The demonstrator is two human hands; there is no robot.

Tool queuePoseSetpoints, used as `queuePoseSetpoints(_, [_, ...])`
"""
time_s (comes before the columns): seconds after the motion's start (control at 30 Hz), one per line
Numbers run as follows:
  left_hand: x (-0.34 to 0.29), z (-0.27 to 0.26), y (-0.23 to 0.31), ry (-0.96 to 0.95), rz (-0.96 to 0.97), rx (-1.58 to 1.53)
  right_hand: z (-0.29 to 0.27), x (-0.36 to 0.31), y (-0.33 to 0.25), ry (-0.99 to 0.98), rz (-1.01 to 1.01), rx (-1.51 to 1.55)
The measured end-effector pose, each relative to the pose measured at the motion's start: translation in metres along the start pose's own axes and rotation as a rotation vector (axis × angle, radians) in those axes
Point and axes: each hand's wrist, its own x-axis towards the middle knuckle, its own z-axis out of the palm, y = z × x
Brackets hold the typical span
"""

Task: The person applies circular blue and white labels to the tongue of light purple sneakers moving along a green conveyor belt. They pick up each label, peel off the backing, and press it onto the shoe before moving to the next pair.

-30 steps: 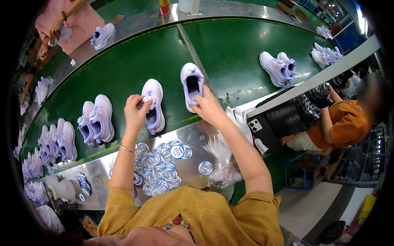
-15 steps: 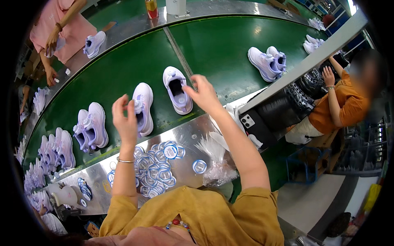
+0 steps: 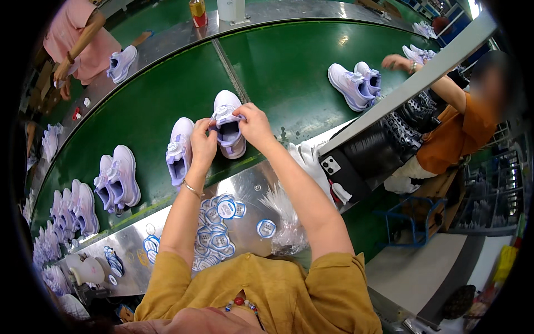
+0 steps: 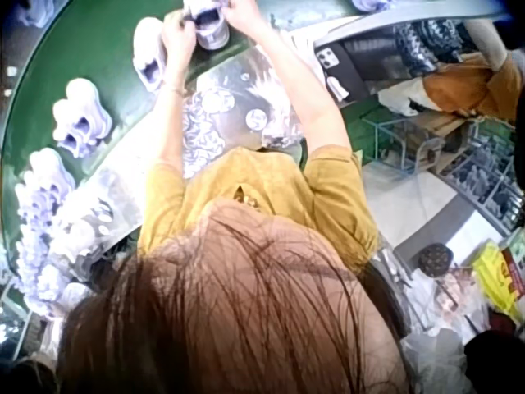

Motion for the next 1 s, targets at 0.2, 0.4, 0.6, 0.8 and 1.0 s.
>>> queuePoseSetpoints(0.2, [-0.003, -0.014, 0.055, 0.289, 0.322, 0.241, 0.005, -0.01, -0.011, 0.011, -0.166, -0.116])
queuePoseSetpoints(0.4, [-0.004, -0.012, 0.032, 0.105, 0.489, 0.417, -0.007, -0.012, -0.028, -0.043, -0.301, -0.353])
queuePoseSetpoints(0.6, [-0.005, -0.013, 0.035, 0.168, 0.616, 0.49, -0.008, 0.038, -0.042, -0.256, -0.222, -0.221])
queuePoseSetpoints(0.8, [-0.007, -0.019, 0.029, 0.099, 0.721, 0.543, 0.0, 0.068, -0.044, -0.735, -0.137, -0.432])
queuePoseSetpoints(1.0, [-0.012, -0.022, 0.028, 0.124, 0.738, 0.593, -0.006, 0.06, -0.036, -0.57, -0.261, -0.19])
